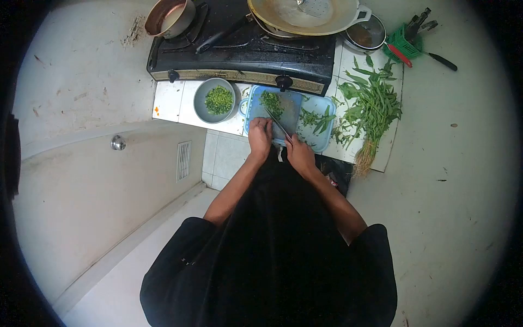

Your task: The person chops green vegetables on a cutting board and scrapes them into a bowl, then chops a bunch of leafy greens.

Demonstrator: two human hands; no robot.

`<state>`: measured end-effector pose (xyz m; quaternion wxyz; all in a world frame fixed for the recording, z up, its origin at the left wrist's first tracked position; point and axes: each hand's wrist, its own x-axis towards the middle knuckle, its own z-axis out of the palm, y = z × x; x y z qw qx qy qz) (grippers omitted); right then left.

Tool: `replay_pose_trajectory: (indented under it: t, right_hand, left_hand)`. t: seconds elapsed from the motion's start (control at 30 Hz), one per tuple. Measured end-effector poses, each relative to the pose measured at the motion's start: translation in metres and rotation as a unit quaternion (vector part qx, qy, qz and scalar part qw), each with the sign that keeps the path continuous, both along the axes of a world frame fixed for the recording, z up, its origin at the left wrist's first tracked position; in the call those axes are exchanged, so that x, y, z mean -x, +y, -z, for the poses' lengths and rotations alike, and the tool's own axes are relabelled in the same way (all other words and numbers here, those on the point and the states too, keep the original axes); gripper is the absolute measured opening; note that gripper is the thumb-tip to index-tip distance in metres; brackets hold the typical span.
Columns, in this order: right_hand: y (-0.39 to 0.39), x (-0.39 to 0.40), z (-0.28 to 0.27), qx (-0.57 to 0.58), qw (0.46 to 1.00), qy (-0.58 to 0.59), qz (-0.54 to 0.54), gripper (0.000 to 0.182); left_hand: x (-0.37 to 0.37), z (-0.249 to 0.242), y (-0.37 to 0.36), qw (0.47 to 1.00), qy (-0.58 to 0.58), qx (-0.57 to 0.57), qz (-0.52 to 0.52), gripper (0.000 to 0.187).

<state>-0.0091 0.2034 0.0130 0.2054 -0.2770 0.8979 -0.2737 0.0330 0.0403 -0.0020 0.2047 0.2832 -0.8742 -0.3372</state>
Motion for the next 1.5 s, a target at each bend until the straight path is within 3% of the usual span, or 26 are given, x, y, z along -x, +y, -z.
replay_pose_trajectory:
  t: [0.27,0.57,0.9,1.1,1.23,1.5]
  right_hand:
    - [-0.005,-0.001,0.005,-0.064,0.997,0.03,-0.016,0.029]
    - [-0.012,0.005,-0.002,0.002,1.0,0.018,0.011,0.028]
    - [-0.006,-0.002,-0.003,-0.024,0.999,0.008,-0.02,0.028]
    - [-0.015,0.0,0.011,-0.047,0.996,0.067,-0.02,0.029]
    - [-0.013,0.007,0.014,-0.036,0.998,0.048,-0.006,0.03]
    - [0.008,0.001,0.003,-0.02,1.0,-0.012,-0.008,0.033]
  left_hand:
    - [-0.001,0.004,-0.005,1.0,0.004,0.012,0.023,0.011]
    - [-0.003,0.002,-0.006,1.0,-0.007,0.006,0.014,0.01]
    - [-0.002,0.003,-0.005,1.0,-0.002,-0.023,0.0,0.009]
    - [0.0,0.002,-0.004,1.0,-0.001,-0.026,-0.007,0.009]
    - [0.0,-0.003,0.0,0.998,-0.006,-0.022,-0.055,0.008]
    - [-0.005,0.003,0.003,1.0,-0.005,0.02,0.002,0.011]
